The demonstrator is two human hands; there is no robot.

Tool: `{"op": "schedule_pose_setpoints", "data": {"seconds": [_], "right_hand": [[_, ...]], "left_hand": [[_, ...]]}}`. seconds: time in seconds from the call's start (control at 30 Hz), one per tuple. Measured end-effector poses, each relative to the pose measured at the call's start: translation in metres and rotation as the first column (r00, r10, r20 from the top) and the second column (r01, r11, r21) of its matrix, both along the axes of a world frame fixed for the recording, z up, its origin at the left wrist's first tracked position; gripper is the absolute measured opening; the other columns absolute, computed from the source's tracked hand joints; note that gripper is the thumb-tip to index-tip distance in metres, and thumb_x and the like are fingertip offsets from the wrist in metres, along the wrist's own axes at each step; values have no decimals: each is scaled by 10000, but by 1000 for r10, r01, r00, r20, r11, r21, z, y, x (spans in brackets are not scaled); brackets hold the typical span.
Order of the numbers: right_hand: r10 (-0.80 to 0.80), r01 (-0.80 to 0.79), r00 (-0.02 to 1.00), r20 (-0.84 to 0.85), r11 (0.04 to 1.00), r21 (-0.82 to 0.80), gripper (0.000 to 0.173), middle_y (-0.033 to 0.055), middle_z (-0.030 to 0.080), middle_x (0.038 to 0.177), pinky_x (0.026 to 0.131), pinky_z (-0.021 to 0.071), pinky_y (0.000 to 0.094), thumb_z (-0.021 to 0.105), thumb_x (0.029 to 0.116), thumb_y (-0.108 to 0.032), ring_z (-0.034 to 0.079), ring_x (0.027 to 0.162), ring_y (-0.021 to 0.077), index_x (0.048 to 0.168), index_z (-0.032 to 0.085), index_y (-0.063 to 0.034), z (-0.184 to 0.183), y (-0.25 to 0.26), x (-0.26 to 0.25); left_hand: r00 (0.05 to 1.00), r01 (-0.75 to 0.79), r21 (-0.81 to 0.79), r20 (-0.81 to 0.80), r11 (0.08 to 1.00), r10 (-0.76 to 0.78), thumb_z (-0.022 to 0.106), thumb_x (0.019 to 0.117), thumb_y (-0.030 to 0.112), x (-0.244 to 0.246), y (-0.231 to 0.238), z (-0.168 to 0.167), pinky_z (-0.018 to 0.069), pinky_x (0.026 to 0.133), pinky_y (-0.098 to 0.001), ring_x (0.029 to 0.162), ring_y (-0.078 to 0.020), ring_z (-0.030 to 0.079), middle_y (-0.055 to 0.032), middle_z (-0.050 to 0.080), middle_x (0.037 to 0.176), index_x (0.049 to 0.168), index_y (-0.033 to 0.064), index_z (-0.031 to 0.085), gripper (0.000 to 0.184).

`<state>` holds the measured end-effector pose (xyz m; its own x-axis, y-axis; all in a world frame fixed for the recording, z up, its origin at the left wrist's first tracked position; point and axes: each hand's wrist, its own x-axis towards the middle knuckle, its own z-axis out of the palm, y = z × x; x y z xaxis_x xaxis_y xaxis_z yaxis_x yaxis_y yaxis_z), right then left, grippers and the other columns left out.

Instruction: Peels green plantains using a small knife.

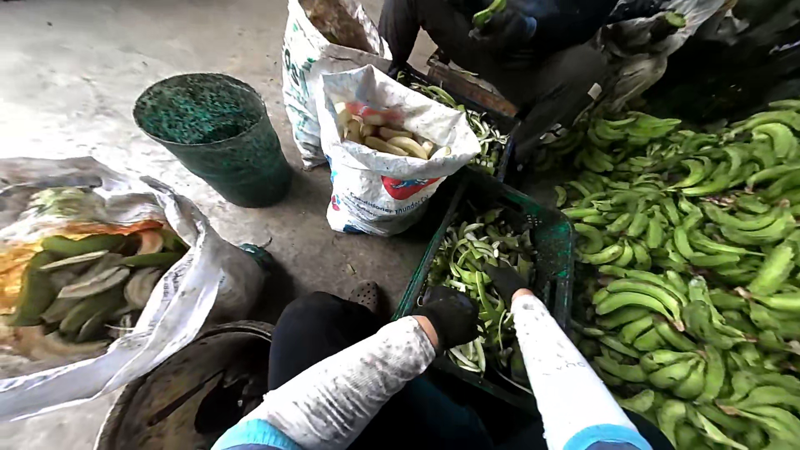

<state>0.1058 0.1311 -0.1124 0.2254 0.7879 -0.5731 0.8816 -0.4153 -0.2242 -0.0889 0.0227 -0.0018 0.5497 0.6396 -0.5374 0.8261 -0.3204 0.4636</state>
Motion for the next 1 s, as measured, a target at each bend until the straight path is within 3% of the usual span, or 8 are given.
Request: {"op": "schedule_pose_setpoints", "data": {"seconds": [0.2, 0.33, 0.47, 0.6, 0.77, 0.83, 0.9, 1.0], "right_hand": [[-141, 165, 980, -138, 970, 176, 687, 267, 479, 1489, 1148, 371, 550, 543, 1041, -383, 468, 1390, 389, 1576, 298, -28, 5, -11, -2], [-174, 356, 873, -455, 866, 352, 651, 244, 573, 1374, 1009, 477, 576, 658, 986, -376, 583, 1215, 387, 1523, 413, -104, 37, -31, 34], [-155, 490, 790, -593, 741, 460, 650, 161, 634, 1280, 872, 516, 571, 651, 939, -561, 619, 1079, 321, 1461, 504, -203, 80, -72, 63], [-36, 597, 617, -786, 673, 438, 505, 33, 657, 1199, 756, 566, 394, 631, 980, -467, 647, 941, 172, 1440, 497, -305, 114, -102, 69], [113, 613, 560, -821, 610, 502, 489, 28, 655, 1129, 656, 566, 332, 570, 1023, -437, 648, 828, 152, 1473, 417, -322, 132, -117, 76], [157, 608, 535, -830, 610, 507, 476, 19, 653, 1127, 665, 570, 326, 567, 1026, -408, 650, 840, 142, 1471, 418, -329, 138, -122, 83], [218, 612, 471, -855, 617, 494, 479, 21, 669, 1120, 651, 581, 327, 570, 1014, -393, 665, 829, 152, 1470, 438, -337, 144, -125, 87], [272, 662, 226, -936, 661, 352, 399, -33, 671, 1124, 734, 586, 287, 511, 1042, -431, 668, 897, 98, 1433, 479, -363, 143, -115, 103]], "left_hand": [[975, -196, 29, 108, 980, 192, 530, 1037, 436, -7, 12, 1, 428, 1039, -617, 1268, -402, 566, -236, 617, 1304, 1365, 26, 570, 527], [892, -367, 129, 329, 921, 310, 571, 1031, 430, -10, 23, -3, 539, 867, -564, 987, -319, 683, -149, 696, 1050, 1204, 77, 651, 402], [630, -452, -20, 701, 892, 335, 505, 1070, 413, 3, 19, -12, 552, 701, -399, 768, -171, 633, -70, 669, 941, 1258, 126, 621, 362], [330, -372, -379, 799, 848, 502, 387, 1108, 372, 45, 7, -27, 569, 722, -322, 770, -139, 623, -62, 616, 930, 1331, 73, 533, 400], [41, -365, -293, 943, 884, 330, 351, 1085, 424, 81, -12, 19, 476, 521, -222, 551, -63, 504, 48, 524, 687, 1262, 98, 546, 418], [87, -355, -339, 916, 871, 392, 348, 1104, 413, 89, -12, 16, 477, 520, -241, 558, -86, 502, 18, 520, 707, 1247, 121, 549, 382], [294, -329, -434, 797, 839, 528, 325, 1110, 410, 91, -7, -16, 505, 567, -281, 611, -112, 535, -23, 551, 786, 1264, 85, 535, 416], [422, -318, -546, 651, 775, 631, 307, 1122, 403, 92, -6, -32, 513, 572, -273, 618, -103, 550, -21, 563, 830, 1289, 54, 513, 439]]}}
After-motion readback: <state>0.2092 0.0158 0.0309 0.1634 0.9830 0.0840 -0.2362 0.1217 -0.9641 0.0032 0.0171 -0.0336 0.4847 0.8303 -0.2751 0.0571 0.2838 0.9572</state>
